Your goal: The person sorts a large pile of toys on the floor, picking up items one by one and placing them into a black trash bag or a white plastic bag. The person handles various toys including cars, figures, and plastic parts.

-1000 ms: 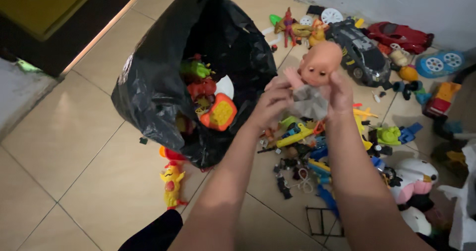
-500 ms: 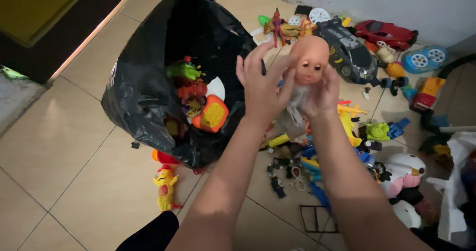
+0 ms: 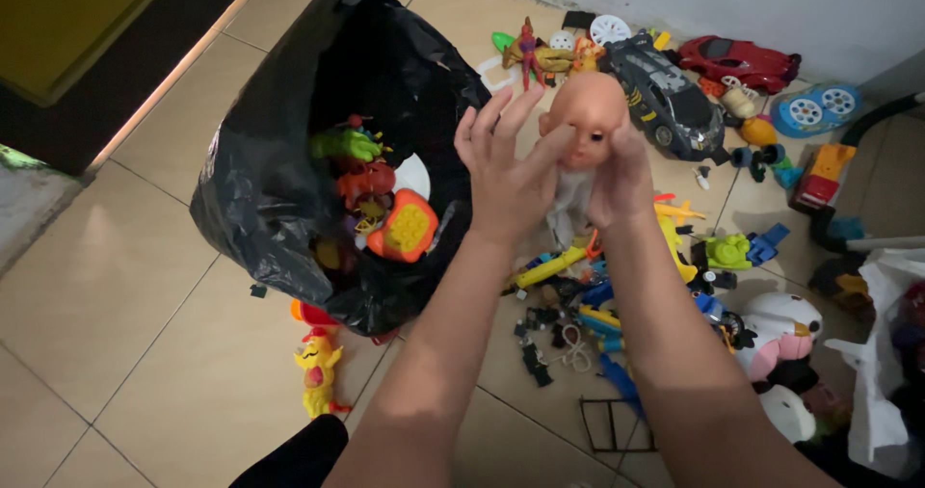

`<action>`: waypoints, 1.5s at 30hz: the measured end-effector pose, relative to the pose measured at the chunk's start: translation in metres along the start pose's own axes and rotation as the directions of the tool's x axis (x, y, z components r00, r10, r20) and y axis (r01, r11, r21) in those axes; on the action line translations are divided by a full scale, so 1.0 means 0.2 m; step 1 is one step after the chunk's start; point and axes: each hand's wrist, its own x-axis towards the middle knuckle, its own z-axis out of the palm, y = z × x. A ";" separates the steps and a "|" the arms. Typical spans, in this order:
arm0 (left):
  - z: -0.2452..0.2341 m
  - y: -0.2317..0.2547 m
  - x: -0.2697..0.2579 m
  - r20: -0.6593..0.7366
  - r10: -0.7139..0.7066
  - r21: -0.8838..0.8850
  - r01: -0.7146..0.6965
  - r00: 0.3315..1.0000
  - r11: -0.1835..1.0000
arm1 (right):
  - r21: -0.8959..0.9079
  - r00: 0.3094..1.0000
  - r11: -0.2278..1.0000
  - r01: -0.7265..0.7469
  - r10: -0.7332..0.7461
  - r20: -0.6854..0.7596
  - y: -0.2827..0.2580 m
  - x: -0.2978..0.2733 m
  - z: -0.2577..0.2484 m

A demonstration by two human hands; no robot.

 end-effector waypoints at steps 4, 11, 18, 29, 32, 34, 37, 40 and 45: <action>0.03 0.00 -0.01 -0.038 -0.027 -0.023 0.026 0.999 0.999 | 0.079 1.000 0.997 -0.015 0.017 -0.026 0.00 0.01 0.05; 0.05 0.07 -0.01 -0.053 0.092 0.027 -0.090 0.994 0.996 | 0.061 0.997 0.997 0.040 -0.036 -0.074 -0.02 -0.01 0.00; 0.04 0.11 0.00 -0.070 0.066 0.076 -0.061 0.995 0.995 | 0.063 0.997 0.998 -0.002 0.007 -0.076 -0.07 -0.03 -0.01; 0.15 0.03 -0.10 0.086 -0.358 -0.511 0.350 0.930 0.785 | -0.015 0.993 0.999 0.034 -0.035 -0.116 -0.10 0.04 -0.04; 0.26 -0.12 -0.23 0.570 -0.315 -0.711 0.647 0.759 0.273 | 0.164 0.987 0.986 0.037 -0.010 -0.162 -0.10 0.09 -0.07; 0.31 -0.15 -0.32 0.774 -0.171 -0.549 0.780 0.610 0.299 | 0.176 0.983 0.984 0.034 -0.001 -0.183 -0.11 0.11 -0.07; 0.32 -0.11 -0.42 0.855 -0.090 -0.489 0.853 0.510 0.183 | -0.061 0.979 0.998 0.034 -0.046 -0.198 -0.12 0.11 -0.05; 0.29 -0.21 -0.40 0.901 -0.236 -0.376 0.927 0.363 -0.012 | -0.285 0.955 0.928 0.241 -0.280 -0.103 -0.16 0.08 -0.05; 0.28 -0.47 -0.29 0.930 -0.284 -0.342 0.833 0.234 -0.435 | -0.804 0.998 0.590 0.066 -0.045 0.049 -0.23 0.05 -0.01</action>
